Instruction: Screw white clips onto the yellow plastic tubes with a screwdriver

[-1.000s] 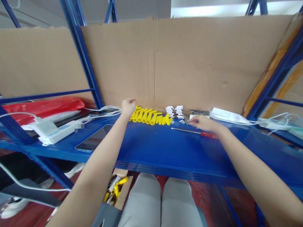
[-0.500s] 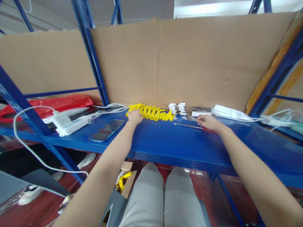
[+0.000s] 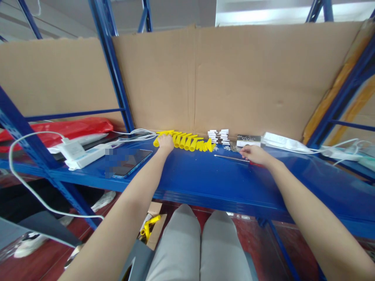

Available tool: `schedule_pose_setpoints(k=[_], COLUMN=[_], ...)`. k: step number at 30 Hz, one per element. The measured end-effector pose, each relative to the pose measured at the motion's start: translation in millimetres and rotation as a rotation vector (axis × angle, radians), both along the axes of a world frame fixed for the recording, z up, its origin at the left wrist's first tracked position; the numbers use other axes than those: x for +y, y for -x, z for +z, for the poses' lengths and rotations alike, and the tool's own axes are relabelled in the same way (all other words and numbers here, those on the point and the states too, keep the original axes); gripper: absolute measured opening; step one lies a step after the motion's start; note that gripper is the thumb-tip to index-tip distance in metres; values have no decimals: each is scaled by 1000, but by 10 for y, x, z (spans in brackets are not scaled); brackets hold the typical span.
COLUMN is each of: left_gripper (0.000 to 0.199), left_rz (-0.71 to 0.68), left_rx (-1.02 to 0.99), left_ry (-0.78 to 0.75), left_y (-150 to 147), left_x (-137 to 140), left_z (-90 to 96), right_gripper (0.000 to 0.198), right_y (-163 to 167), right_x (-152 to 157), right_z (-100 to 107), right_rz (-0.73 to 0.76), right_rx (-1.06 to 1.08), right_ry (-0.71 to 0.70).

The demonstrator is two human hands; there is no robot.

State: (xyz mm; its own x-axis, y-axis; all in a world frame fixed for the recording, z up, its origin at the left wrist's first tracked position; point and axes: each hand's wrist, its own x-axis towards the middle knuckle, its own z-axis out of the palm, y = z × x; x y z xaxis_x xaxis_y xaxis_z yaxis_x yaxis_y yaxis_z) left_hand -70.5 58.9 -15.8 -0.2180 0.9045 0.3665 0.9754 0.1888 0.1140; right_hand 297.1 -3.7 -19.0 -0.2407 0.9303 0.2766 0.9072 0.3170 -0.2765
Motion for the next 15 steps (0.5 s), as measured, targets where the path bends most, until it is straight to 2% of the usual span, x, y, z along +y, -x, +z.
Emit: schedule_pose_setpoints(k=[4, 7, 9, 11, 15], left_gripper=[41, 44, 48, 51, 60], left_rz=[22, 124, 199, 189, 150], left_rx=[38, 12, -78, -159, -110], left_ry=[-46, -64, 9, 123, 146], left_y=[59, 152, 229, 305, 433], left_x=[80, 137, 188, 250, 361], left_z=[72, 147, 181, 190, 157], right_gripper=[21, 21, 22, 21, 23], right_y=[11, 19, 25, 27, 10], right_x=[-25, -30, -31, -32, -30], right_z=[11, 18, 24, 29, 25], right_rz=[8, 8, 11, 16, 22], right_rx=[-5, -2, -7, -16, -17], right_ry=[6, 6, 8, 15, 24])
